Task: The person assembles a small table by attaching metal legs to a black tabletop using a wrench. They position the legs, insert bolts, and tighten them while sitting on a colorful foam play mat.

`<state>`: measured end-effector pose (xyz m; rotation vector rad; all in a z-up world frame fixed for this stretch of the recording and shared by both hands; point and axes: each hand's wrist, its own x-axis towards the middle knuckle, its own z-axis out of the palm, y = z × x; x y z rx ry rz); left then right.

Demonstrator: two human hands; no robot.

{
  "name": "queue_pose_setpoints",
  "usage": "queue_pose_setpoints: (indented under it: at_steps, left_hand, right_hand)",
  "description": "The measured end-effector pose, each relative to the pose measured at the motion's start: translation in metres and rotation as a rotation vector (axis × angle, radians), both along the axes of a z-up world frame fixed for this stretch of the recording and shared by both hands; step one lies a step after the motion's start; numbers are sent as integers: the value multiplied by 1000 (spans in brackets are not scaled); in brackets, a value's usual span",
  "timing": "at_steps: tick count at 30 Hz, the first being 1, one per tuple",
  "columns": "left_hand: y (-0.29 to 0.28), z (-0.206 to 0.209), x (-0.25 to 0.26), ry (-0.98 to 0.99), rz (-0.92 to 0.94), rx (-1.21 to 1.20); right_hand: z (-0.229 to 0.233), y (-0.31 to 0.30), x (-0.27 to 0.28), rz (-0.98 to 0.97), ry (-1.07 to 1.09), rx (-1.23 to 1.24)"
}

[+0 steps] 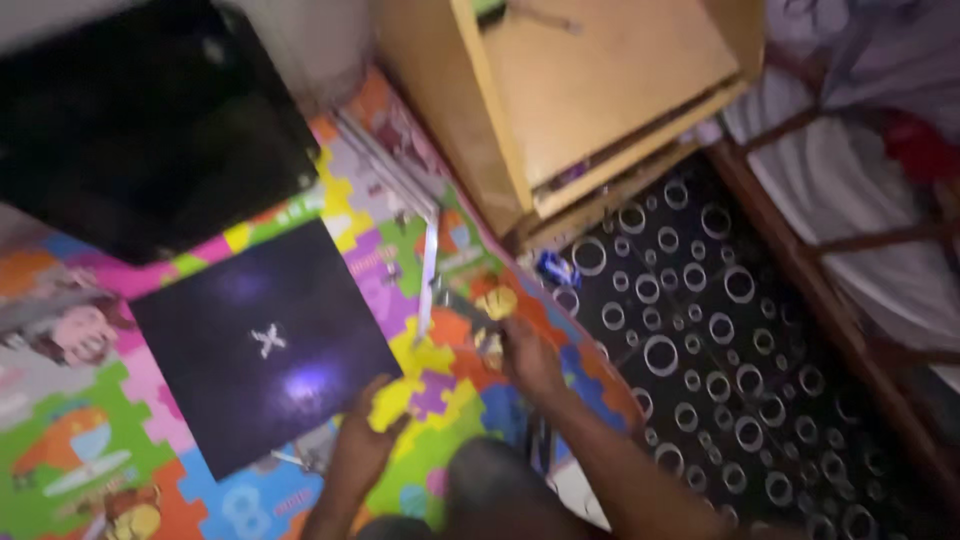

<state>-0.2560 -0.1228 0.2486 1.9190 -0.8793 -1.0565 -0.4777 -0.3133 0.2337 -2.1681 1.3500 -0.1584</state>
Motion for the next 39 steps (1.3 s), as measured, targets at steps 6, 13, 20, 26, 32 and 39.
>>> queue_pose_setpoints:
  at_steps: [6, 13, 20, 26, 32, 39]
  left_hand:
    - [-77, 84, -33, 319, -163, -239]
    - [-90, 182, -21, 347, -167, -424]
    - [-42, 239, 0, 12, 21, -479]
    - [21, 272, 35, -126, 463, -260]
    - [106, 270, 66, -440, 736, -296]
    - [180, 259, 122, -566, 888, -269]
  right_hand:
    - [90, 28, 12, 96, -404, -126]
    - [161, 6, 32, 237, -401, -36]
    - [199, -10, 73, 581, -541, -104]
    - [198, -3, 115, 471, -462, -43]
    - [169, 24, 146, 380, -481, -185]
    - [167, 62, 199, 253, -558, -215]
